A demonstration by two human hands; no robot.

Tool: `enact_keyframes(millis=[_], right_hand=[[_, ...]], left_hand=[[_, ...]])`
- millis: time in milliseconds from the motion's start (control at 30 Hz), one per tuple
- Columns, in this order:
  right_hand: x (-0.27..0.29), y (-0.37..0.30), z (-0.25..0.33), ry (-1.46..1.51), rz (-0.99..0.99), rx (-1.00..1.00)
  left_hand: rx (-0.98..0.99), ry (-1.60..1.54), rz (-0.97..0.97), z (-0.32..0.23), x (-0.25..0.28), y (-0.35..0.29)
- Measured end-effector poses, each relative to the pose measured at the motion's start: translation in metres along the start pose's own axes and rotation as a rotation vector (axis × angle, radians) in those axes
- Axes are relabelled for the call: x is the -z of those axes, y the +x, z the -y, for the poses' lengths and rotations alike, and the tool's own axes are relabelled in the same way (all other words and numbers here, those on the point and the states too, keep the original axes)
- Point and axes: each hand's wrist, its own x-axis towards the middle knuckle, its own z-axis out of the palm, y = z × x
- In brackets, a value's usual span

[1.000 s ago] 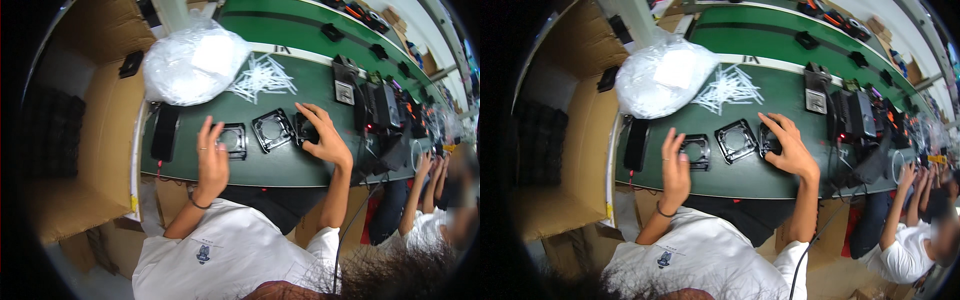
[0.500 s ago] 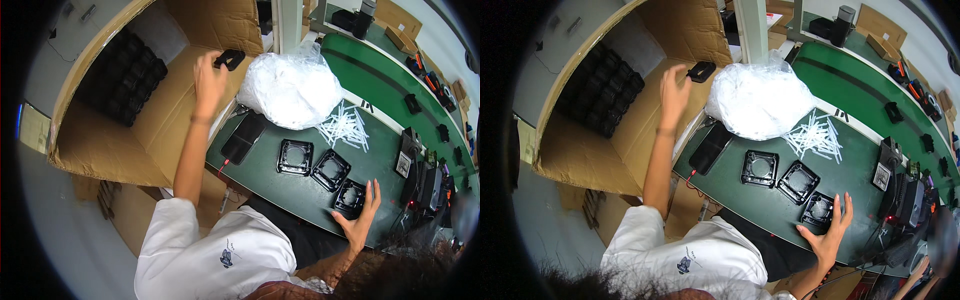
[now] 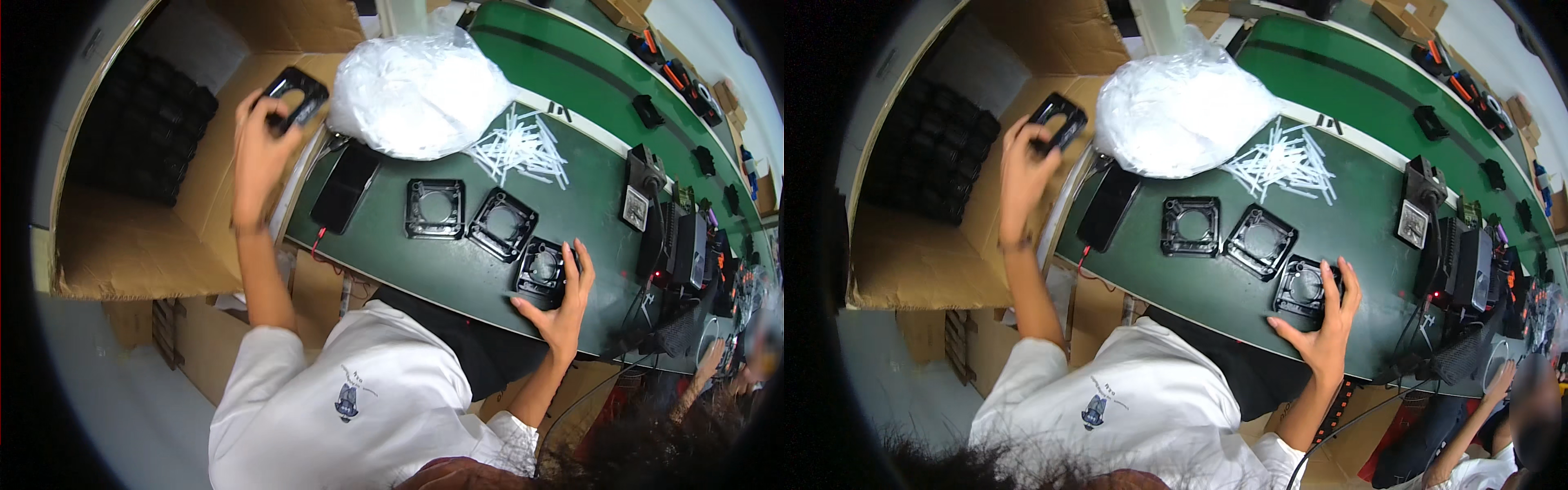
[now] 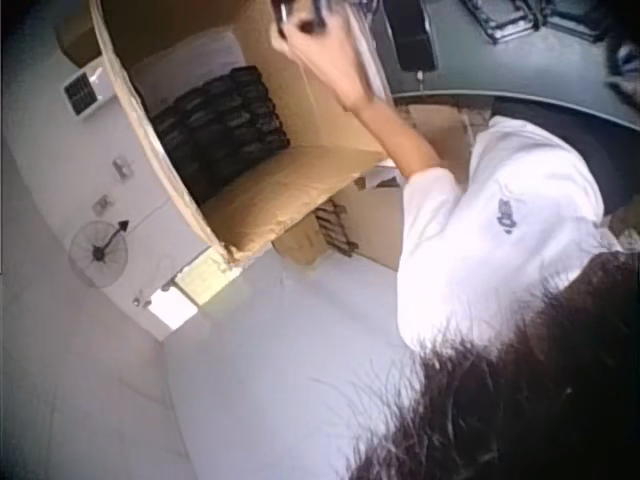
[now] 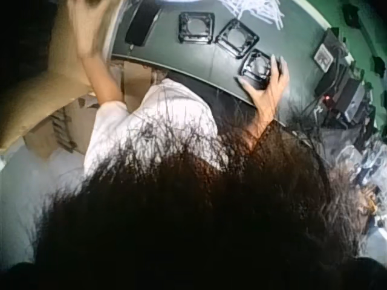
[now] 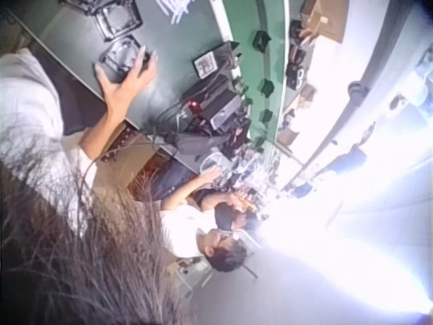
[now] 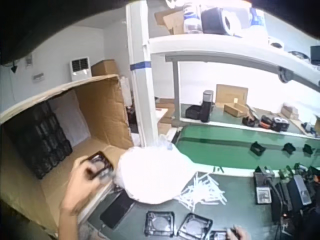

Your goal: Soldering internal components of small black plastic electronic housings.

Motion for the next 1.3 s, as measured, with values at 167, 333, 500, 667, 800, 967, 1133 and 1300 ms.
enact_keyframes(millis=[167,333,500,667,800,967,1133,1300], right_hand=[[0.005,0.009,0.005,-0.014,0.066,0.005],[0.014,0.038,0.033,-0.194,0.234,0.131],[0.003,0.045,0.031,-0.292,0.301,0.16],[0.015,0.034,0.022,-0.256,0.317,0.185],[0.023,0.041,0.033,-0.115,0.217,0.162],[0.01,0.106,0.001,-0.062,0.052,0.172],[-0.029,0.156,-0.021,-0.275,0.171,0.339],[-0.025,0.149,-0.029,-0.345,0.247,0.33]], left_hand=[[-0.115,-0.074,0.263,-0.058,0.02,-0.092],[0.006,-0.119,0.56,-0.058,-0.004,-0.123],[-0.226,-0.216,0.559,-0.055,-0.037,-0.108],[-0.327,-0.204,0.583,-0.064,-0.06,-0.109],[-0.368,-0.165,0.558,-0.068,-0.066,-0.11],[-0.461,-0.242,0.479,-0.089,-0.066,-0.106],[-0.65,-0.441,0.579,-0.133,-0.087,-0.113],[-0.761,-0.507,0.643,-0.157,-0.116,-0.12]])
